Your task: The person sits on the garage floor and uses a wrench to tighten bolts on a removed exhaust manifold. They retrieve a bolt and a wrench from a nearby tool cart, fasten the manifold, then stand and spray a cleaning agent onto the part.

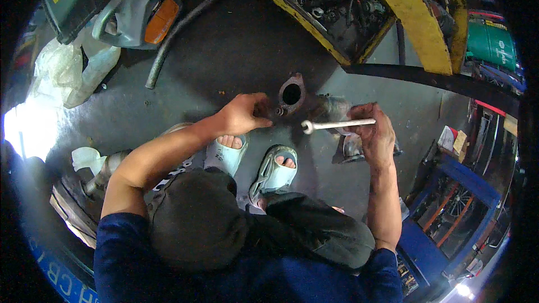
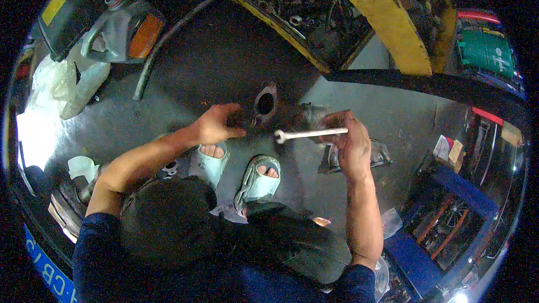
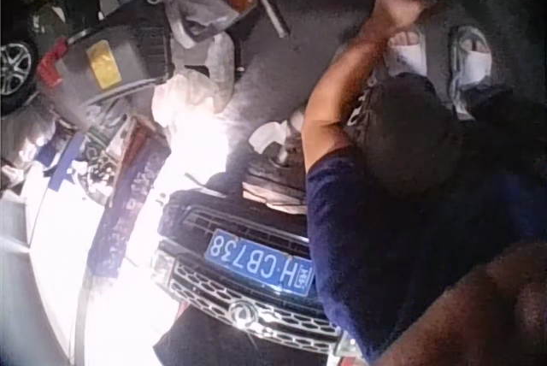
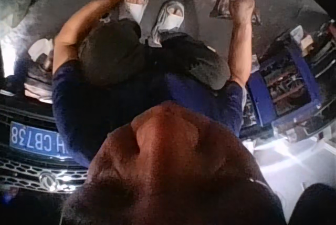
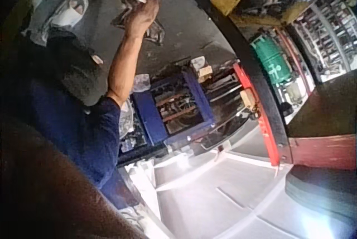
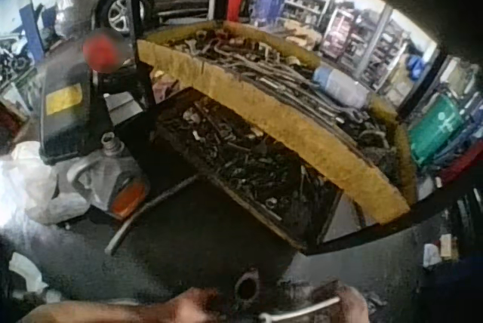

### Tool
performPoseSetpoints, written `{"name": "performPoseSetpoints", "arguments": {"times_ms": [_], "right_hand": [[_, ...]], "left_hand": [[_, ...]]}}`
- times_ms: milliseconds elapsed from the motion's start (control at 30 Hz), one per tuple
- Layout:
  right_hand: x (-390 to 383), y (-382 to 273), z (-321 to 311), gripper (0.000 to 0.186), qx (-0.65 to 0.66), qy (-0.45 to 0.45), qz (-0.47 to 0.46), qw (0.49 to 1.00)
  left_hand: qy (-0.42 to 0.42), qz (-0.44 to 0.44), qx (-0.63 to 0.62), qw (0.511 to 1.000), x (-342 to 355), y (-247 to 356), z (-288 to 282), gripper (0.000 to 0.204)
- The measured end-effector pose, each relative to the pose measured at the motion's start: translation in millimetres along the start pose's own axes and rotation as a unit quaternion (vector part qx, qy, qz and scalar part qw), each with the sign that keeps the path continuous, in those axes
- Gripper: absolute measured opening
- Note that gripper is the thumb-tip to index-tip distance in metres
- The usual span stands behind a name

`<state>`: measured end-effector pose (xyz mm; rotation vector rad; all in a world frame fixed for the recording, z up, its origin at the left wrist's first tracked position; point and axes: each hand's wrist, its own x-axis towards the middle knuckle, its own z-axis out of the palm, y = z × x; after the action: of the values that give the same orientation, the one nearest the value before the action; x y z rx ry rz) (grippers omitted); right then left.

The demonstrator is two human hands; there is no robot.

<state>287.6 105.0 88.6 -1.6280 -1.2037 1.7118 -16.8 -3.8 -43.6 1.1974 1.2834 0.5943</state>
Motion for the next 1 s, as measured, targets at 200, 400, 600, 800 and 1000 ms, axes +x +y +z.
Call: {"name": "performPoseSetpoints", "arguments": {"times_ms": [200,400,600,800,1000], "right_hand": [[-23,23,17,0.056,0.03,0.01,-0.023,0.999],[-25,44,30,0.047,0.04,0.005,-0.045,0.998],[-8,28,40,0.047,-0.019,-0.011,-0.012,1.0],[41,-3,41,0.041,-0.086,-0.086,-0.015,0.992],[38,-3,42,0.045,-0.127,-0.103,-0.077,0.983]], "left_hand": [[-0.032,-0.006,-0.102,0.994,6,-4,4,0.031],[-0.044,-0.046,-0.1,0.993,8,-4,3,0.04],[0.012,-0.029,-0.124,0.992,4,-6,11,0.029],[0.016,-0.02,-0.153,0.988,2,-4,15,0.026],[0.037,-0.014,-0.078,0.996,-1,-7,16,0.028]]}}
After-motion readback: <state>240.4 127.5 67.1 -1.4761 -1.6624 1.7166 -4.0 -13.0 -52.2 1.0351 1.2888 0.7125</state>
